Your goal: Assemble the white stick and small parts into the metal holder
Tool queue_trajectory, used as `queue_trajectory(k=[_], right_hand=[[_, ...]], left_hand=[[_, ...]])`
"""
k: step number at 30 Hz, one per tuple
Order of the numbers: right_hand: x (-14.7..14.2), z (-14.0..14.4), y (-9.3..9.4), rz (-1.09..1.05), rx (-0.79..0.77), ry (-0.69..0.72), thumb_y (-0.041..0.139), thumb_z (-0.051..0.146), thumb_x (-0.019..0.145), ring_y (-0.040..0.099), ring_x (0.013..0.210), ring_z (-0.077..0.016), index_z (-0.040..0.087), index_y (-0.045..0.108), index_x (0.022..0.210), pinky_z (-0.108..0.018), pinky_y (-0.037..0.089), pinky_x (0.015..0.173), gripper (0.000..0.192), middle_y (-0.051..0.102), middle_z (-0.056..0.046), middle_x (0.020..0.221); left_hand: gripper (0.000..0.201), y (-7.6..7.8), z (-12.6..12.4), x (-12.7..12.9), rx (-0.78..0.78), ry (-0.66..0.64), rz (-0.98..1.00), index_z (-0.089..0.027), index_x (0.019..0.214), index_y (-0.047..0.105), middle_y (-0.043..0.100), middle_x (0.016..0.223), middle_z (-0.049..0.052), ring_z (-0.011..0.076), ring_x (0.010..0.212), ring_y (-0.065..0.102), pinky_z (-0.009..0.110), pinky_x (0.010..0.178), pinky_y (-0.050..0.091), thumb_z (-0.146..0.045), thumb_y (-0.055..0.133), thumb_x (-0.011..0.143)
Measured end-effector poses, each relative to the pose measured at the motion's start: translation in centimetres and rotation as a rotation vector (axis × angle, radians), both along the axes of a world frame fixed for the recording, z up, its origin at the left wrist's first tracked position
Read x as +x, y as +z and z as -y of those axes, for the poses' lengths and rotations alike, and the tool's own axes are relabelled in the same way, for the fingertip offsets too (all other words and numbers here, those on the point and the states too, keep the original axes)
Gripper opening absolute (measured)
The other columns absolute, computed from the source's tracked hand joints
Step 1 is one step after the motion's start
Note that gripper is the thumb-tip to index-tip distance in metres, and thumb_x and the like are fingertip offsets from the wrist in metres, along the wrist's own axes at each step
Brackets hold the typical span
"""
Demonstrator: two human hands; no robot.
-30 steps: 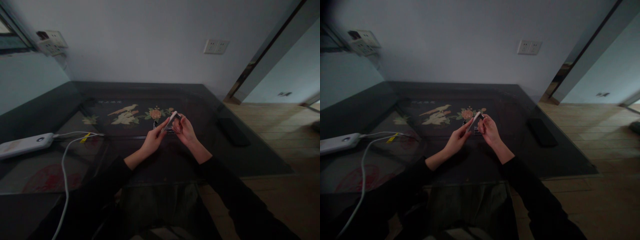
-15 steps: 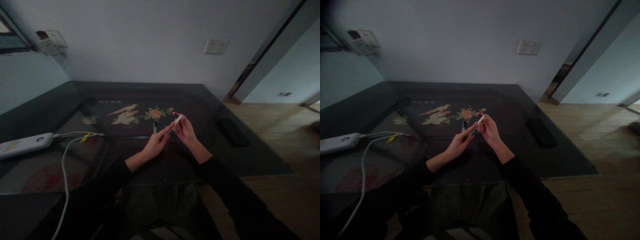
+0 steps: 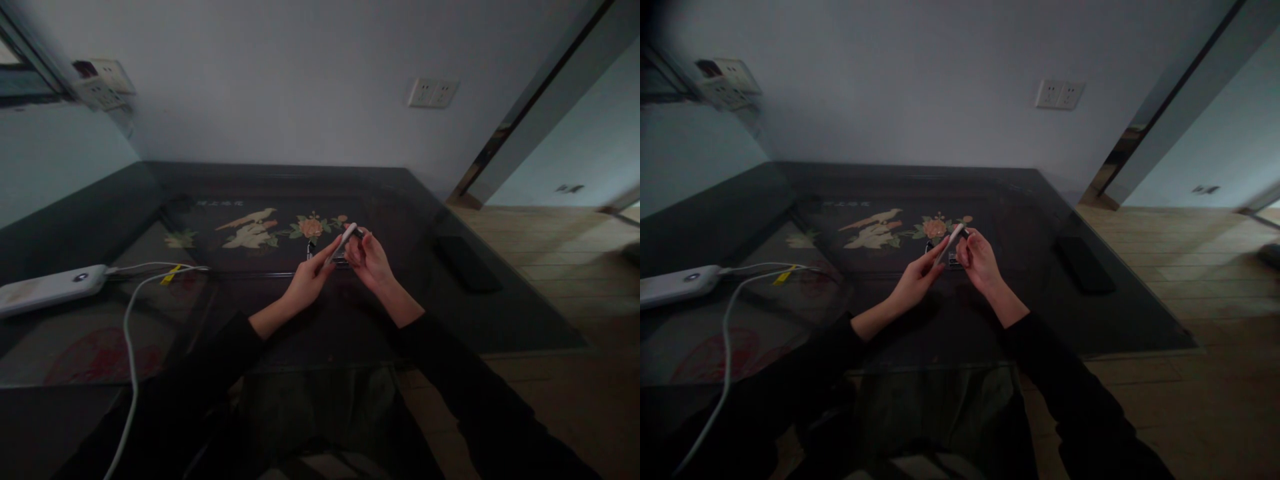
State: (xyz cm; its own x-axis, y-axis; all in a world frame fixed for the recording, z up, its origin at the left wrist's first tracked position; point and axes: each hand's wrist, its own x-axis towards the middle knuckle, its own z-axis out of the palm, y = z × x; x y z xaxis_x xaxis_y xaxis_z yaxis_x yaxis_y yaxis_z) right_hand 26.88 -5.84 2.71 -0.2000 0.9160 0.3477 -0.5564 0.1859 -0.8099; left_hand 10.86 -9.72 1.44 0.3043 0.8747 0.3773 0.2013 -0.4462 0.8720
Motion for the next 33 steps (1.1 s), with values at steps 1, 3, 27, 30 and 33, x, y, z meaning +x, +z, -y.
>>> queue_trajectory(k=[1,3,27,30,33], right_hand=[[0.0,0.0,0.1,0.003,0.006,0.009,0.074,0.061,0.072,0.026,0.041,-0.0070,0.024,0.066,0.092,-0.026,0.019,0.042,0.043,0.039,0.010,0.045],[0.0,0.1,0.1,0.006,0.012,0.022,0.074,0.060,0.072,0.026,0.040,-0.0068,0.024,0.064,0.089,-0.025,0.018,0.042,0.041,0.039,0.011,0.045],[0.1,0.1,0.1,-0.010,-0.077,-0.037,0.078,0.063,0.064,0.034,0.044,-0.0070,0.023,0.070,0.097,-0.023,0.029,0.043,0.053,0.042,0.009,0.051],[0.0,0.2,0.0,0.010,-0.047,-0.048,0.074,0.065,0.068,0.033,0.043,-0.0068,0.023,0.069,0.098,-0.024,0.028,0.042,0.052,0.039,0.010,0.048],[-0.1,0.1,-0.1,0.029,-0.016,-0.051,0.071,0.066,0.072,0.030,0.041,-0.0068,0.023,0.068,0.100,-0.025,0.026,0.043,0.051,0.038,0.010,0.046]], left_hand=[[0.058,0.0,0.0,0.0,0.001,0.009,0.007,-0.020,0.149,0.040,0.071,0.089,0.002,0.0082,0.055,0.042,0.023,0.062,0.044,-0.017,0.051,0.092],[0.058,0.0,-0.1,-0.1,0.002,0.023,0.010,-0.021,0.149,0.040,0.065,0.075,-0.001,0.0084,0.053,0.036,0.021,0.056,0.039,-0.018,0.051,0.092],[0.056,-0.2,0.9,0.6,0.053,-0.134,0.034,-0.019,0.149,0.040,0.046,0.150,0.009,0.0241,0.133,0.050,0.040,0.113,0.039,-0.020,0.050,0.094],[0.055,-0.2,0.7,0.5,0.053,-0.084,0.009,-0.022,0.148,0.041,0.050,0.147,0.009,0.0227,0.121,0.059,0.039,0.106,0.045,-0.020,0.050,0.094],[0.055,-0.2,0.5,0.4,0.044,-0.040,0.001,-0.023,0.148,0.042,0.055,0.144,0.008,0.0194,0.106,0.065,0.035,0.097,0.050,-0.020,0.051,0.094]])
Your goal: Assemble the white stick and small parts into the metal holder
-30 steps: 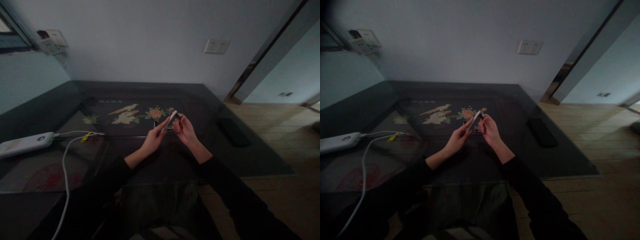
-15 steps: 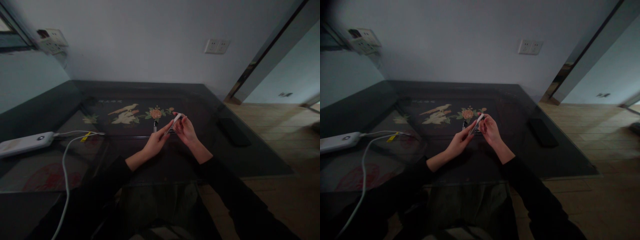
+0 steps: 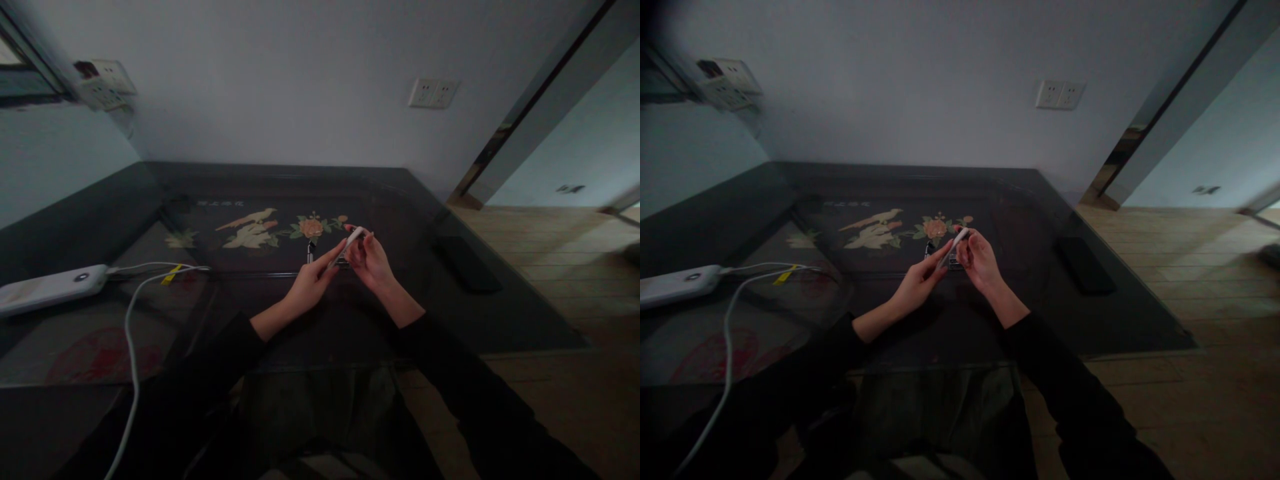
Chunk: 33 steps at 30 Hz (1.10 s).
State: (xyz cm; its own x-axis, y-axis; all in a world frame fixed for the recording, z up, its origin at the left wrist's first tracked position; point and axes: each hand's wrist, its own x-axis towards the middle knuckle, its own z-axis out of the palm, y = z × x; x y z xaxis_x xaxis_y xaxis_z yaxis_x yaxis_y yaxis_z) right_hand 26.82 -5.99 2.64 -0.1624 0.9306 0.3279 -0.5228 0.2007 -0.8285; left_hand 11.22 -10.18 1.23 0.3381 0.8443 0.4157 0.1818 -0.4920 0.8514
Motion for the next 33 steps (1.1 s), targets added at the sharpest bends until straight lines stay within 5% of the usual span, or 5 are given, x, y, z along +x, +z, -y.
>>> queue_trajectory(k=[6,15,21,26,33], right_hand=[[0.1,0.0,0.3,-0.007,0.011,0.040,0.072,0.066,0.070,0.027,0.041,-0.0076,0.023,0.066,0.092,-0.026,0.021,0.042,0.048,0.038,0.010,0.045],[0.1,-0.1,0.1,-0.012,0.016,0.039,0.073,0.064,0.070,0.028,0.041,-0.0073,0.023,0.066,0.096,-0.025,0.022,0.042,0.049,0.039,0.011,0.046],[0.1,0.0,0.3,-0.011,-0.045,-0.001,0.076,0.065,0.065,0.031,0.042,-0.0077,0.023,0.069,0.098,-0.025,0.026,0.043,0.053,0.040,0.010,0.047],[0.3,0.0,0.3,0.004,-0.058,-0.001,0.076,0.064,0.064,0.033,0.044,-0.0076,0.023,0.068,0.098,-0.025,0.030,0.044,0.054,0.042,0.009,0.050],[0.0,0.1,0.2,0.002,-0.044,-0.008,0.075,0.066,0.066,0.031,0.043,-0.0078,0.023,0.068,0.099,-0.026,0.025,0.044,0.055,0.039,0.010,0.047]], left_hand=[[0.057,-0.1,-0.3,-0.3,-0.044,0.059,-0.003,-0.023,0.149,0.040,0.072,0.112,0.007,0.0098,0.060,0.052,0.025,0.066,0.049,-0.020,0.051,0.093],[0.058,-0.2,0.0,-0.2,-0.064,0.041,-0.003,-0.023,0.150,0.037,0.070,0.084,0.001,0.0084,0.052,0.037,0.021,0.054,0.038,-0.021,0.050,0.094],[0.056,-0.1,0.4,0.1,-0.009,-0.020,-0.014,-0.022,0.149,0.040,0.060,0.137,0.010,0.0159,0.084,0.063,0.032,0.083,0.053,-0.021,0.050,0.093],[0.056,0.3,0.7,0.3,0.002,-0.072,0.014,-0.021,0.149,0.041,0.050,0.147,0.009,0.0238,0.115,0.061,0.039,0.101,0.048,-0.022,0.051,0.093],[0.056,0.0,0.1,0.1,-0.024,-0.014,0.005,-0.023,0.149,0.041,0.058,0.140,0.009,0.0167,0.090,0.063,0.032,0.085,0.052,-0.021,0.051,0.093]])
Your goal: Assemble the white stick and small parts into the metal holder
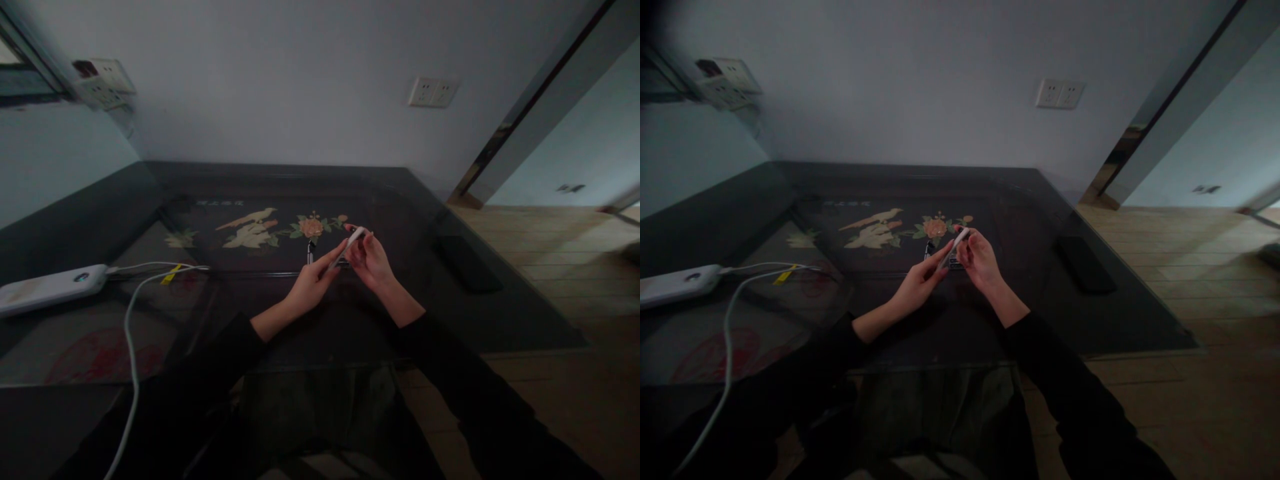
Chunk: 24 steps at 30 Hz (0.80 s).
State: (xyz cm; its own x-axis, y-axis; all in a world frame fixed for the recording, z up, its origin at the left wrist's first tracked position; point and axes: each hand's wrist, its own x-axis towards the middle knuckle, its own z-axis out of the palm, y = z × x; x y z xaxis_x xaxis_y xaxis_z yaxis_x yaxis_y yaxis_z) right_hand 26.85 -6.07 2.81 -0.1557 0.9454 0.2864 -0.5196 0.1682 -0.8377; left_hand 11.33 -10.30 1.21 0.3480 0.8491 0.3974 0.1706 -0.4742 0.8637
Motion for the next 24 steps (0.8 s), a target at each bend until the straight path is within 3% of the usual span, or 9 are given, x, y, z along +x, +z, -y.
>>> queue_trajectory(k=[4,7,10,14,17,20,22,24], right_hand=[[-0.1,0.0,0.0,0.000,0.039,0.011,0.073,0.066,0.068,0.026,0.042,-0.0082,0.023,0.068,0.098,-0.027,0.022,0.044,0.052,0.038,0.010,0.046],[0.0,-0.1,0.1,0.000,0.054,0.027,0.072,0.065,0.070,0.025,0.042,-0.0084,0.023,0.067,0.094,-0.027,0.020,0.044,0.049,0.037,0.010,0.046],[0.0,-0.1,0.1,0.004,0.056,0.040,0.072,0.065,0.071,0.026,0.041,-0.0079,0.023,0.064,0.088,-0.027,0.020,0.043,0.045,0.037,0.010,0.045],[0.0,-0.1,0.1,0.008,0.056,0.038,0.072,0.065,0.071,0.027,0.040,-0.0076,0.024,0.063,0.089,-0.027,0.021,0.043,0.045,0.038,0.011,0.045],[-0.1,-0.2,-0.1,-0.006,0.054,0.026,0.073,0.064,0.070,0.027,0.041,-0.0077,0.024,0.066,0.095,-0.026,0.023,0.043,0.048,0.039,0.011,0.045],[0.0,-0.2,-0.3,-0.015,0.052,0.019,0.073,0.064,0.070,0.029,0.041,-0.0074,0.025,0.066,0.099,-0.025,0.026,0.043,0.049,0.039,0.010,0.046],[0.1,-0.3,-0.3,-0.006,0.034,0.013,0.073,0.064,0.070,0.031,0.042,-0.0074,0.025,0.066,0.100,-0.025,0.026,0.043,0.050,0.039,0.010,0.048],[0.2,-0.3,-0.3,0.005,0.007,0.005,0.073,0.064,0.070,0.032,0.043,-0.0077,0.024,0.066,0.101,-0.025,0.027,0.043,0.051,0.040,0.009,0.050]], left_hand=[[0.057,-0.2,-0.3,-0.2,-0.011,0.051,-0.027,-0.024,0.148,0.041,0.071,0.108,0.004,0.0097,0.061,0.048,0.024,0.064,0.046,-0.020,0.051,0.093],[0.057,-0.1,-0.5,-0.4,-0.029,0.074,-0.003,-0.023,0.149,0.041,0.064,0.076,-0.001,0.0092,0.054,0.035,0.021,0.054,0.036,-0.022,0.052,0.093],[0.057,0.0,-0.5,-0.5,-0.038,0.091,0.028,-0.022,0.148,0.043,0.056,0.067,-0.003,0.0097,0.054,0.033,0.020,0.052,0.033,-0.021,0.053,0.092],[0.058,0.1,-0.3,-0.3,-0.050,0.099,0.006,-0.021,0.149,0.041,0.056,0.066,-0.002,0.0097,0.054,0.032,0.021,0.051,0.031,-0.020,0.052,0.092],[0.059,0.1,0.0,-0.2,-0.052,0.084,-0.015,-0.022,0.150,0.039,0.063,0.074,-0.001,0.0093,0.053,0.035,0.021,0.052,0.035,-0.020,0.050,0.093],[0.058,0.1,0.2,0.0,-0.030,0.055,-0.037,-0.023,0.150,0.039,0.072,0.102,0.004,0.0104,0.059,0.048,0.024,0.061,0.046,-0.020,0.050,0.093],[0.056,0.2,0.4,0.0,0.003,0.022,-0.036,-0.022,0.149,0.041,0.066,0.127,0.008,0.0154,0.078,0.061,0.029,0.076,0.052,-0.021,0.050,0.093],[0.056,0.3,0.5,0.1,0.021,-0.019,-0.019,-0.020,0.148,0.042,0.055,0.142,0.010,0.0216,0.103,0.063,0.034,0.092,0.051,-0.020,0.050,0.093]])
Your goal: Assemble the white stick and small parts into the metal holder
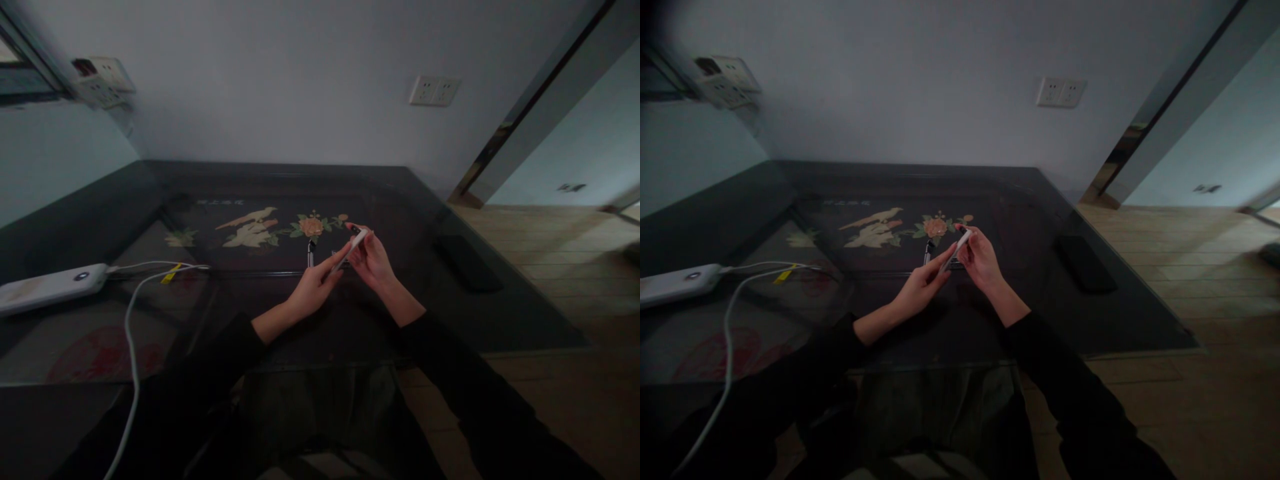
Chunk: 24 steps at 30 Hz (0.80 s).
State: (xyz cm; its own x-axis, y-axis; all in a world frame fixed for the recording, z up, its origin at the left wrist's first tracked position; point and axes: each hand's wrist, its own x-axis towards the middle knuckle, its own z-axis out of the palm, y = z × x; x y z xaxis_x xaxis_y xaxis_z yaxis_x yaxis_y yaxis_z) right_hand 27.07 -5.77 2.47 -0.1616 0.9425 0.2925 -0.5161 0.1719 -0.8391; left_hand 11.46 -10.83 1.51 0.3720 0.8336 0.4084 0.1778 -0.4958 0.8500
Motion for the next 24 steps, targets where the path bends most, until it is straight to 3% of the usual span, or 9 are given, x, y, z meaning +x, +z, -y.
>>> queue_trajectory(k=[3,9,14,18,24], right_hand=[[0.1,0.0,0.1,0.008,-0.021,-0.003,0.074,0.064,0.068,0.033,0.045,-0.0081,0.023,0.066,0.101,-0.025,0.030,0.045,0.053,0.040,0.009,0.053],[-0.1,0.2,0.2,-0.011,0.013,0.004,0.073,0.067,0.069,0.031,0.043,-0.0076,0.023,0.067,0.100,-0.025,0.027,0.043,0.054,0.038,0.009,0.049],[-0.3,0.3,0.4,-0.018,0.031,0.018,0.072,0.066,0.070,0.028,0.041,-0.0077,0.023,0.068,0.100,-0.026,0.023,0.043,0.053,0.039,0.010,0.046],[-0.2,0.3,0.6,-0.043,0.050,0.057,0.074,0.062,0.070,0.026,0.042,-0.0080,0.023,0.067,0.094,-0.027,0.019,0.043,0.046,0.040,0.010,0.045],[-0.2,0.2,0.5,-0.050,0.082,0.085,0.072,0.061,0.074,0.027,0.041,-0.0070,0.023,0.065,0.091,-0.026,0.020,0.043,0.042,0.040,0.010,0.045]], left_hand=[[0.057,0.2,0.1,0.1,-0.016,-0.045,0.033,-0.019,0.149,0.040,0.050,0.148,0.008,0.0249,0.119,0.059,0.040,0.103,0.047,-0.019,0.049,0.093],[0.056,-0.1,-0.5,0.1,-0.037,-0.059,0.078,-0.020,0.148,0.041,0.048,0.149,0.008,0.0250,0.122,0.058,0.041,0.106,0.045,-0.020,0.051,0.093],[0.057,-0.4,-0.9,-0.2,-0.052,0.003,0.084,-0.021,0.148,0.042,0.059,0.138,0.011,0.0186,0.093,0.065,0.034,0.088,0.051,-0.020,0.052,0.092],[0.058,-0.2,-1.1,-0.4,-0.056,0.077,0.059,-0.023,0.149,0.040,0.071,0.109,0.007,0.0091,0.058,0.049,0.024,0.063,0.046,-0.019,0.051,0.092],[0.058,-0.2,-1.0,-0.5,-0.047,0.100,0.035,-0.021,0.149,0.040,0.064,0.076,0.000,0.0081,0.053,0.035,0.020,0.052,0.036,-0.018,0.051,0.093]])
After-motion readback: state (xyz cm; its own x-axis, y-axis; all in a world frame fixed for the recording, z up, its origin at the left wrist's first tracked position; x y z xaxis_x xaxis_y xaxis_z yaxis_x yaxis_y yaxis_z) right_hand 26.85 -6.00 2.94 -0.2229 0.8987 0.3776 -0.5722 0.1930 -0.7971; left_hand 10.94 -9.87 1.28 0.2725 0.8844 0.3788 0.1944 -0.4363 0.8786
